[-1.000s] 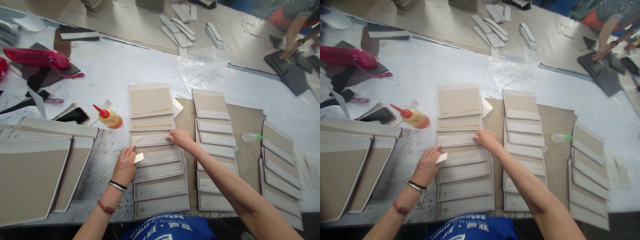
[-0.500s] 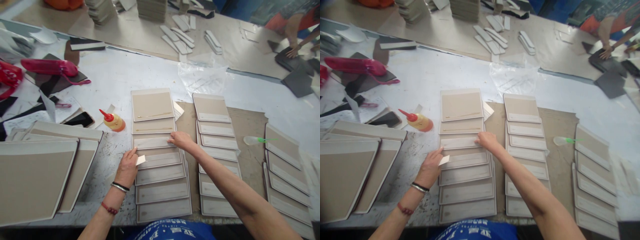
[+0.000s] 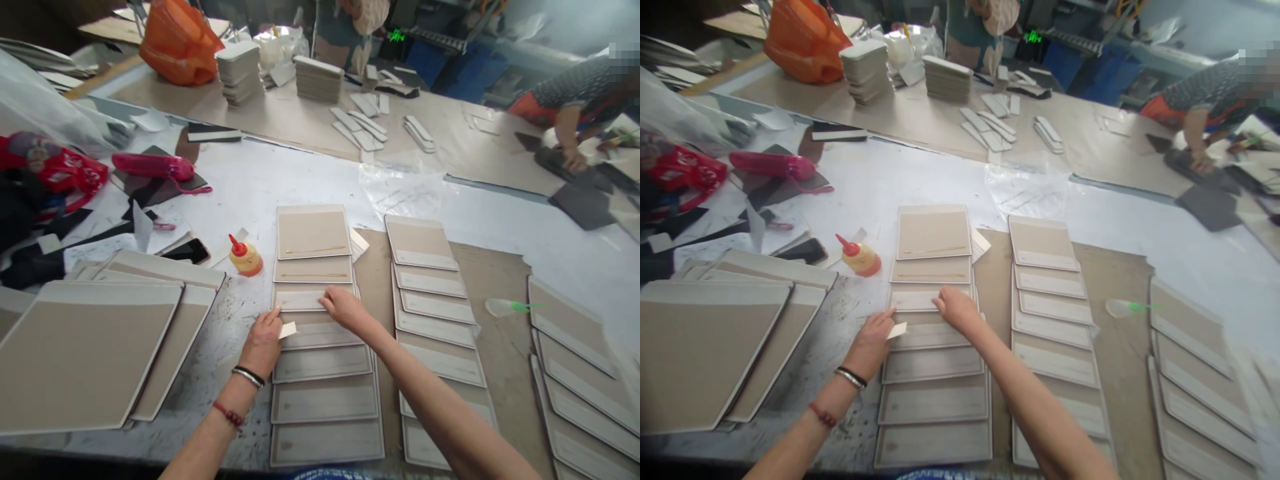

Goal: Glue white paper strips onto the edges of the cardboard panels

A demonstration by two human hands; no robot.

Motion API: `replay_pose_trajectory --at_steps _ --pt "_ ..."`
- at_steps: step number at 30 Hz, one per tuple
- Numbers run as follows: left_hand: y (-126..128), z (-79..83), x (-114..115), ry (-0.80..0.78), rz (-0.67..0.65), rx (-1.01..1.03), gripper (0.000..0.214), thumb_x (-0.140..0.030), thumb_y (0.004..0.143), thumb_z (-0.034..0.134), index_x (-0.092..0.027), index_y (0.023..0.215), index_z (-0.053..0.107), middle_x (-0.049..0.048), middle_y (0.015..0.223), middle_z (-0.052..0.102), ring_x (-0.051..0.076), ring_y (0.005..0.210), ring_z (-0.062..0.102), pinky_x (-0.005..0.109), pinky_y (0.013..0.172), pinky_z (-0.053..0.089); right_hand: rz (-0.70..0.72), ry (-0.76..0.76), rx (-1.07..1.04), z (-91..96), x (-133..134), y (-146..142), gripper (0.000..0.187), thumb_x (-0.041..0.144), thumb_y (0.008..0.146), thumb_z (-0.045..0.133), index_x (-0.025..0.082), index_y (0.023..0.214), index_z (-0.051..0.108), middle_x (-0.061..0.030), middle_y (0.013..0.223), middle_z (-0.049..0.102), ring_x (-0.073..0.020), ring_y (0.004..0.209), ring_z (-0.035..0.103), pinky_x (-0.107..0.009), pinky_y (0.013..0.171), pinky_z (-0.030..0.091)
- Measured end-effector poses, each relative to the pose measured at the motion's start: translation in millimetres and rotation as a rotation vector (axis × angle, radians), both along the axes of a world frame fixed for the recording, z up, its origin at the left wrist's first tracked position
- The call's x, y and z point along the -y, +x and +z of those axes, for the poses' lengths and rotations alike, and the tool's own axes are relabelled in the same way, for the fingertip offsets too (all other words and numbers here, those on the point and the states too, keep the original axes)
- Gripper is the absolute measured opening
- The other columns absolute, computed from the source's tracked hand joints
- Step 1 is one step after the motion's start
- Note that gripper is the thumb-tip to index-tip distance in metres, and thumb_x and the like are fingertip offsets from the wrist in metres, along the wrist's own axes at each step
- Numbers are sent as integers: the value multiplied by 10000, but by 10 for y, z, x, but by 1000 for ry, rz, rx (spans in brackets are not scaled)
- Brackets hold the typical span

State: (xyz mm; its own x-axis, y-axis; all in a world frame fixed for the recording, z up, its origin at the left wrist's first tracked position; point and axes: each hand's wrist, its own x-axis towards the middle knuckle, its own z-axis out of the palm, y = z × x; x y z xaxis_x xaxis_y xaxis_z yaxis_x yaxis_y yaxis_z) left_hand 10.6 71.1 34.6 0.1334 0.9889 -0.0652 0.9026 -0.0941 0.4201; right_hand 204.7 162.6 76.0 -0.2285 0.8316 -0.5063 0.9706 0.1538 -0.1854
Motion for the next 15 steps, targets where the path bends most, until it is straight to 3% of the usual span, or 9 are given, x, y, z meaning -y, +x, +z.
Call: replay_pose_trajectory --at_steps 4,6,8,10,12,15 --pt "-98 121 -47 -46 41 107 212 -5 673 438 -174 611 550 131 1064 648 223 976 575 362 871 446 -103 -12 -3 -102 36 26 259 295 909 360 160 961 575 -139 940 652 -226 868 604 -289 679 390" --pt "-126 262 -38 -85 157 196 164 -120 736 443 -180 650 569 105 934 678 214 890 599 361 820 456 -140 9 -11 -59 85 103 237 254 900 368 145 946 574 -159 957 643 -236 882 596 -302 692 387" --pt "-98 432 13 -205 321 371 187 -263 777 434 -181 682 572 72 757 671 194 715 614 331 693 476 -130 7 -60 26 217 147 225 273 897 384 166 884 582 -113 905 653 -202 842 598 -277 685 389" --pt "-3 589 100 -428 443 656 259 -391 764 446 -172 688 563 38 619 633 161 528 576 279 526 449 -115 -64 -297 104 433 120 215 324 882 419 184 853 580 -51 830 651 -156 771 592 -240 656 396" --pt "138 698 207 -662 485 909 308 -450 709 498 -153 662 564 15 528 595 124 410 512 233 418 379 -144 -166 -662 139 692 29 191 362 831 498 190 860 576 -13 785 636 -132 720 574 -221 629 402" --pt "355 742 364 -837 468 1043 308 -422 657 550 -127 571 572 -1 442 542 83 360 452 201 389 328 -294 -196 -971 107 1026 -134 191 382 753 580 192 754 562 20 662 578 -129 644 540 -228 586 394"
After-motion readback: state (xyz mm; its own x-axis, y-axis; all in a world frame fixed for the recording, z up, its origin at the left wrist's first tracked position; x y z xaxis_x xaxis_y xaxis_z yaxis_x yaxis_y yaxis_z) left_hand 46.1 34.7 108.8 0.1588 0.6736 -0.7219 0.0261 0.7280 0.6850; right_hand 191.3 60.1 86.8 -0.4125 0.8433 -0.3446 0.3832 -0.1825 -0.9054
